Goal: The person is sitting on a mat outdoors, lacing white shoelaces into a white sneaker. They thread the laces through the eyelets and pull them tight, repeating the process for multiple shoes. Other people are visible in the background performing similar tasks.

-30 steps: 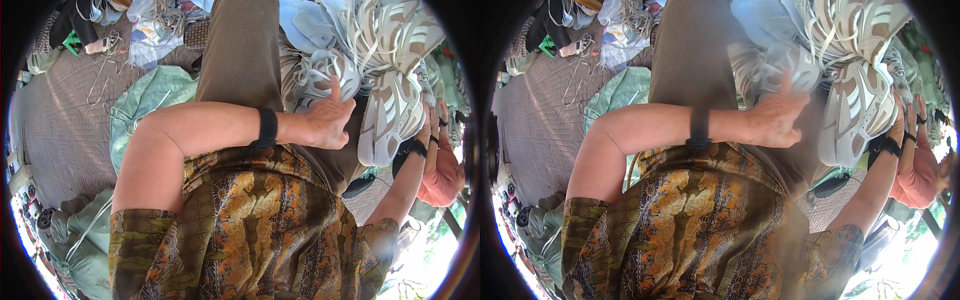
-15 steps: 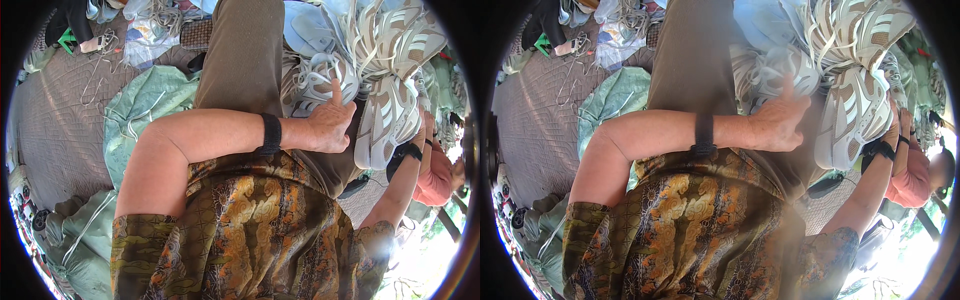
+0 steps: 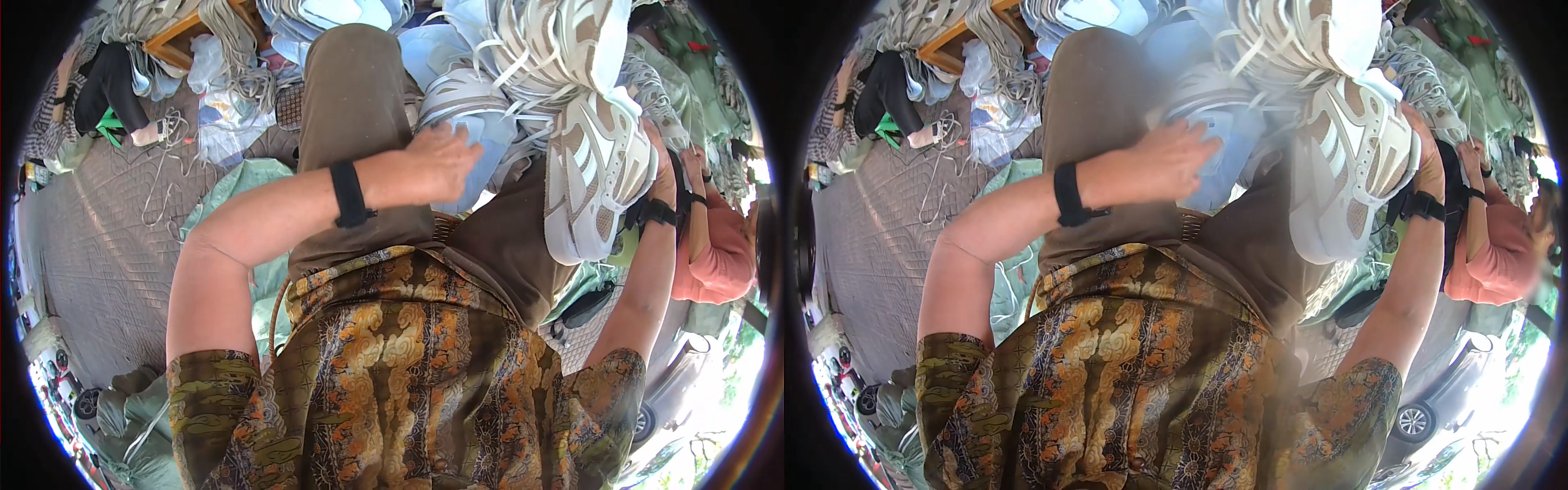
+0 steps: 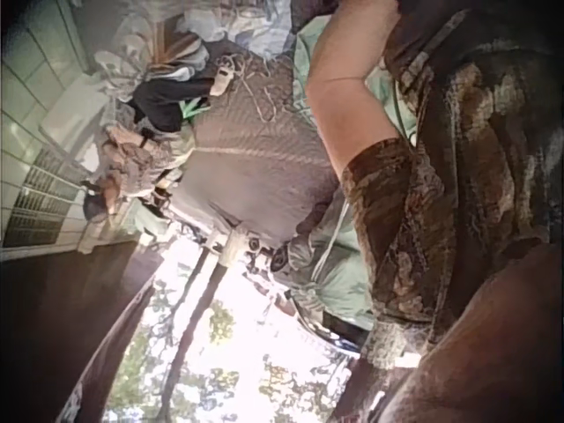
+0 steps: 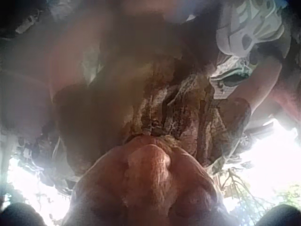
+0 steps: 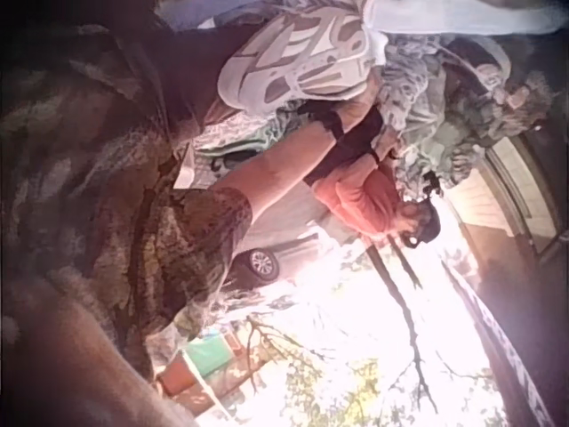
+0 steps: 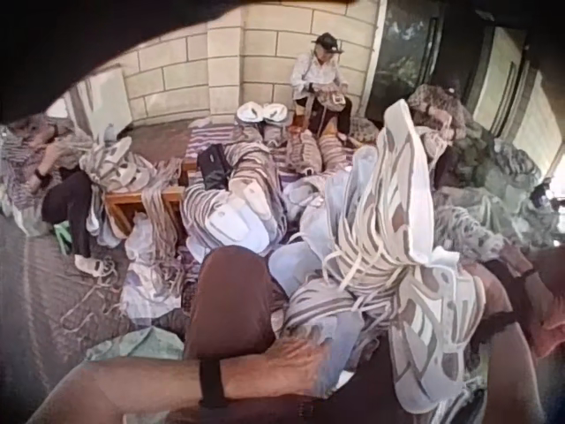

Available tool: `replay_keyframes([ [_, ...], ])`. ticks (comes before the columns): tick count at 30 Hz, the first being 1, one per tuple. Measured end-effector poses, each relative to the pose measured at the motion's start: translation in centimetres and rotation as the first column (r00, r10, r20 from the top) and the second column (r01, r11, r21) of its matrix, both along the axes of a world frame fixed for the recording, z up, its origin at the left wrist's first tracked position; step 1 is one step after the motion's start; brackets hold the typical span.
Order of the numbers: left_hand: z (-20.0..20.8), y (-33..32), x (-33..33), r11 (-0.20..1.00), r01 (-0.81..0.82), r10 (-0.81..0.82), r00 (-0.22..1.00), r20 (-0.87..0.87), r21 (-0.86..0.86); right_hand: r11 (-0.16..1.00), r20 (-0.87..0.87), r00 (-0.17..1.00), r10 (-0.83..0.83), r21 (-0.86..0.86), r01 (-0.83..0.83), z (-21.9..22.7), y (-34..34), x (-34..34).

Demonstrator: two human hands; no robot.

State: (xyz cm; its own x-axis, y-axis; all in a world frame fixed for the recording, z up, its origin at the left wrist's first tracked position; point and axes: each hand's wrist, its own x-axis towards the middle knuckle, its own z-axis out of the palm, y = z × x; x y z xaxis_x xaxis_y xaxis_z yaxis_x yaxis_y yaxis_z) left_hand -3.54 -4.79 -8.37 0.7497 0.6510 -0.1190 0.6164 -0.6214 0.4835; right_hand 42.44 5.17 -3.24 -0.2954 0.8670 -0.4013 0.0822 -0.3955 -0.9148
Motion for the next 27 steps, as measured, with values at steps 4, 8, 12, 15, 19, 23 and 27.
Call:
replay_keyframes([
  [4, -2.1, 5.9, -1.3, 0.993, -0.101, 0.098, 0.994, 0.043, 0.056, 0.998, -0.074, 0.995, -0.063, 0.019, 0.065, -0.2, -0.7, -1.8],
  [8, -2.0, 7.9, 0.1, 0.996, -0.089, 0.088, 0.994, 0.067, 0.007, 0.999, -0.114, 0.993, -0.011, 0.043, 0.016, -0.5, -0.6, -1.8],
  [12, -0.4, 7.3, 0.3, 0.992, -0.117, 0.12, 0.99, 0.078, -0.046, 0.873, 0.352, 0.928, 0.121, 0.407, -0.268, -0.9, -0.1, -1.6],
  [15, 1.7, 5.0, 0.0, 0.969, -0.047, 0.068, 0.994, 0.08, -0.241, 0.977, 0.204, 0.978, 0.041, 0.196, -0.082, -1.8, 0.0, -0.1],
  [19, 3.6, 2.8, 0.4, 0.903, 0.067, 0.07, 0.952, 0.298, -0.424, 0.895, 0.36, 0.916, 0.176, 0.33, -0.301, 0.2, 0.2, -3.4],
  [23, 4.1, 3.8, 0.8, 0.891, 0.08, 0.169, 0.856, 0.489, -0.447, 0.413, 0.737, 0.665, 0.125, 0.571, -0.71, 1.1, 0.4, -4.0],
  [27, 5.0, 3.6, 0.8, 0.812, 0.028, 0.302, 0.834, 0.461, -0.583, 0.476, 0.691, 0.695, 0.199, 0.552, -0.685, -0.1, 1.1, -3.1],
])
